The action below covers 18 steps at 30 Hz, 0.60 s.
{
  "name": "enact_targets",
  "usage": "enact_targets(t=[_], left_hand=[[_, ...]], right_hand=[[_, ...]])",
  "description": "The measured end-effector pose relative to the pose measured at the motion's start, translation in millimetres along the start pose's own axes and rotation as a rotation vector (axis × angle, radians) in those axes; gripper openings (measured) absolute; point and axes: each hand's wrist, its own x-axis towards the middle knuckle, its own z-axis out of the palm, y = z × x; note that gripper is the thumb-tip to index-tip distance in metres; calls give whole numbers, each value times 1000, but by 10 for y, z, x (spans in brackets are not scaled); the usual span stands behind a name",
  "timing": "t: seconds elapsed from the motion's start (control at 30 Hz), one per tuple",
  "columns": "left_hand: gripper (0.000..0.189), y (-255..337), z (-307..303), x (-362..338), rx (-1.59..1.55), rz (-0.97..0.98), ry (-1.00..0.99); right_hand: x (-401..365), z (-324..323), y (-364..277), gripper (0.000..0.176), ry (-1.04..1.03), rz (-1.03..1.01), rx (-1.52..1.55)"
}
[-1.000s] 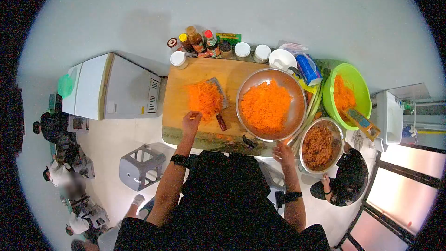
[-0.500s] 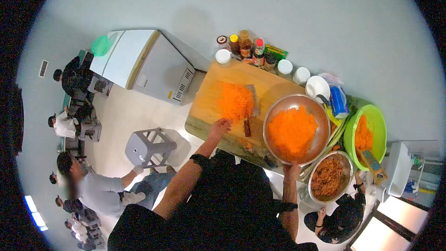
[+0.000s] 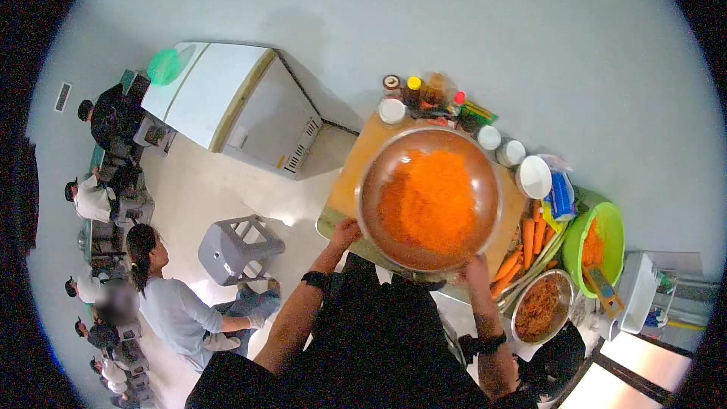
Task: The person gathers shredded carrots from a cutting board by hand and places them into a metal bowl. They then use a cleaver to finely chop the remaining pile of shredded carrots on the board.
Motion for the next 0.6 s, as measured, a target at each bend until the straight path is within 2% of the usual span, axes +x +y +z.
enact_targets(t=[0.03, 0.07, 0.1, 0.17, 0.2, 0.23, 0.3, 0.33, 0.37, 0.4, 0.43, 0.5, 0.53, 0.6], left_hand=[[19, -30, -143, 24, 54, -7, 14], [27, 273, -237, -159, 306, 121, 36], [27, 263, -279, -105, 304, 122, 44], [38, -65, -342, 125, -173, 597, 208], [36, -636, -582, 356, -613, 205, 50], [36, -429, -678, 315, -612, 207, 51], [30, 19, -757, 137, -130, -207, -56], [27, 98, -811, 67, -159, -109, -69], [25, 202, -899, 51, -179, -5, -89], [22, 465, -974, -44, -165, -43, -81], [22, 487, -1043, -32, -151, -47, -92], [20, 455, -1187, -30, -52, -12, 54], [21, 538, -1268, -81, -162, 36, 32], [23, 507, -1351, -136, -82, 18, 101]], right_hand=[[-108, 307, -361, 24, -115, 11, -27], [-235, 677, -744, 24, -231, 22, -54], [-111, 986, -786, 25, -260, 9, -57], [135, 1672, -920, 26, -367, 8, -78], [193, 2060, -1066, 26, -442, 23, -97], [234, 2465, -1225, 27, -511, -2, -138], [214, 3318, -1599, 31, -665, -70, -157], [484, 3805, -1572, 37, -769, -2, -182], [488, 4238, -1728, 42, -844, -19, -142], [273, 4557, -1999, 42, -854, -6, -24], [44, 4879, -2259, 43, -864, 11, 90], [1128, 6310, -1605, 39, -884, -172, -151], [954, 6437, -1831, 39, -898, -171, -146], [640, 6663, -2255, 28, -825, 72, -5]])
